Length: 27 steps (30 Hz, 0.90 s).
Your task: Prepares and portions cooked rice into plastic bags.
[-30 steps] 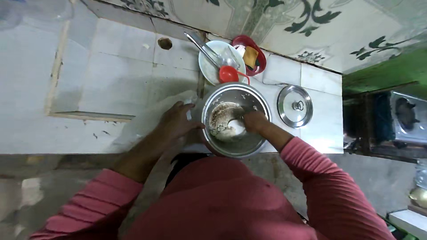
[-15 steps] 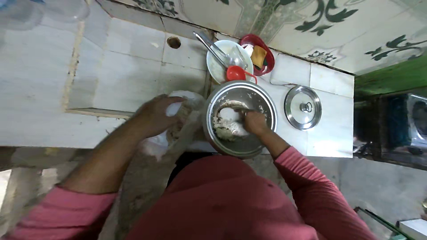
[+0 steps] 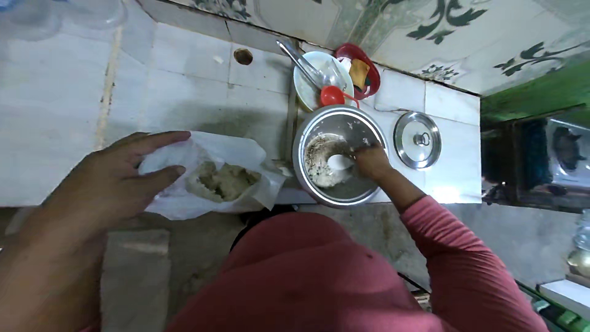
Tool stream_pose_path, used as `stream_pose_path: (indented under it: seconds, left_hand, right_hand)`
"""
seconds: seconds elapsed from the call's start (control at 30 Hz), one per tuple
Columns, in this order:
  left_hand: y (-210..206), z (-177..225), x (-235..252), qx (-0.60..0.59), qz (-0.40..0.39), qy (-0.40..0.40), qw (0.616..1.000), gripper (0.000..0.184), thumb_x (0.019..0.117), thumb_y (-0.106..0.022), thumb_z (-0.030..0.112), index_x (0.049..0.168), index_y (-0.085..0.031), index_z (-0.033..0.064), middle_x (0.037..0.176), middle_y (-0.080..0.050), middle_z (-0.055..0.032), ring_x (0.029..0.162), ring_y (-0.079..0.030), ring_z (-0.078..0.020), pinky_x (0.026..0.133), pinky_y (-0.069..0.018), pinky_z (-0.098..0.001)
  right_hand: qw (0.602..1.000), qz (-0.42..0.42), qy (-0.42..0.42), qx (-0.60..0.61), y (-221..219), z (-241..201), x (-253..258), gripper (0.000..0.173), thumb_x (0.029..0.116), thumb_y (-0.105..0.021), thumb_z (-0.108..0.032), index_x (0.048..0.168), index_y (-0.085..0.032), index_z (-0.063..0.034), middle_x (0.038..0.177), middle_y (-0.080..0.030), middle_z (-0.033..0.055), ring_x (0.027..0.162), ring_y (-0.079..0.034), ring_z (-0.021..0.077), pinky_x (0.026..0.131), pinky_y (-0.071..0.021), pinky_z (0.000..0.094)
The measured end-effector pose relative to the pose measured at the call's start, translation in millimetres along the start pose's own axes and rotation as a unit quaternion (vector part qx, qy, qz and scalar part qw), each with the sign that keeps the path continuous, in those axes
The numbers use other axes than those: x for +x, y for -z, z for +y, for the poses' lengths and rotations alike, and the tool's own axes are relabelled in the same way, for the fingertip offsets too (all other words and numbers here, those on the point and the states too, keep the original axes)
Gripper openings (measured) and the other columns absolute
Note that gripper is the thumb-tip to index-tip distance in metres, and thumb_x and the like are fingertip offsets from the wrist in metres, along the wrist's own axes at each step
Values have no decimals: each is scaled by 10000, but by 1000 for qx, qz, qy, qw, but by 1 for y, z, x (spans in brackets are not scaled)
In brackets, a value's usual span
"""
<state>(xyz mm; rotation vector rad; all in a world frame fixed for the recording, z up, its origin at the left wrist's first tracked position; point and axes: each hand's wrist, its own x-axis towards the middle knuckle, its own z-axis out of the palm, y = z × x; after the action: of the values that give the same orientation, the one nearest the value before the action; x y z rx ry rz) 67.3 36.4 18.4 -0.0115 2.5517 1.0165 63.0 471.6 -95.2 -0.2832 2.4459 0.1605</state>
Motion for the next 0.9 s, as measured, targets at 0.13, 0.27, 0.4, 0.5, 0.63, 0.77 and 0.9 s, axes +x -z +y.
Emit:
stream_pose_path:
  seconds: [0.13,0.27,0.4,0.5,0.63,0.77,0.9]
  left_hand:
    - [1,4,-4,2,-4,2,1000,542,944,-643,-91,1461,-535,33,1403,-540,-247,1232,-566,-403,1010,-449,-635]
    - [-6,-14,-3,-24,8,-23,999,557,930,-653,-91,1453,-552,70,1390,-552,-225,1172,-601,-394,958,-479,-651]
    - [-9,-25,-3,-34,7,-28,999,577,929,-652,-65,1466,-547,118,1385,-560,-186,1110,-625,-357,895,-514,-627]
    - [-9,-25,-6,-38,10,-35,999,603,910,-654,-48,1474,-539,132,1377,-565,-169,1143,-612,-337,914,-507,-620]
    - [-9,-23,-10,-52,23,-46,997,609,910,-660,-45,1478,-535,135,1367,-580,-152,1136,-627,-314,926,-517,-603]
    - [-10,-32,-11,-52,23,-50,997,633,913,-666,11,1501,-512,186,1371,-582,-129,1105,-645,-304,893,-532,-603]
    - [-12,-37,-10,-58,26,-53,997,628,919,-672,52,1502,-516,224,1374,-583,-102,1093,-655,-279,877,-553,-579]
  right_hand:
    - [976,-172,-127,45,12,-28,-7,311,973,-651,-211,1213,-681,-15,1240,-658,276,1160,-620,495,897,-469,732]
    - [967,-200,-40,153,-8,-30,18,347,1000,-606,-207,1306,-677,-58,1329,-628,248,1259,-579,448,1001,-450,699]
    - [971,-165,-41,165,-1,-44,35,355,981,-614,-193,1284,-660,-14,1325,-622,255,1256,-582,441,1000,-463,679]
    - [976,-135,-31,166,6,-48,45,524,971,-618,-146,1484,-529,-87,1471,-531,242,1324,-533,459,1015,-442,706]
    - [984,-46,1,173,-25,-42,50,620,918,-678,-122,1512,-502,-139,1460,-541,242,1295,-539,486,968,-418,754]
    - [988,-32,41,144,-41,-44,38,778,936,-718,-374,1612,-351,-257,1533,-501,171,1409,-450,422,1109,-289,734]
    - [994,-23,6,105,-45,-63,38,1008,803,-733,-674,1586,-359,-162,1527,-482,205,1405,-442,426,1125,-300,695]
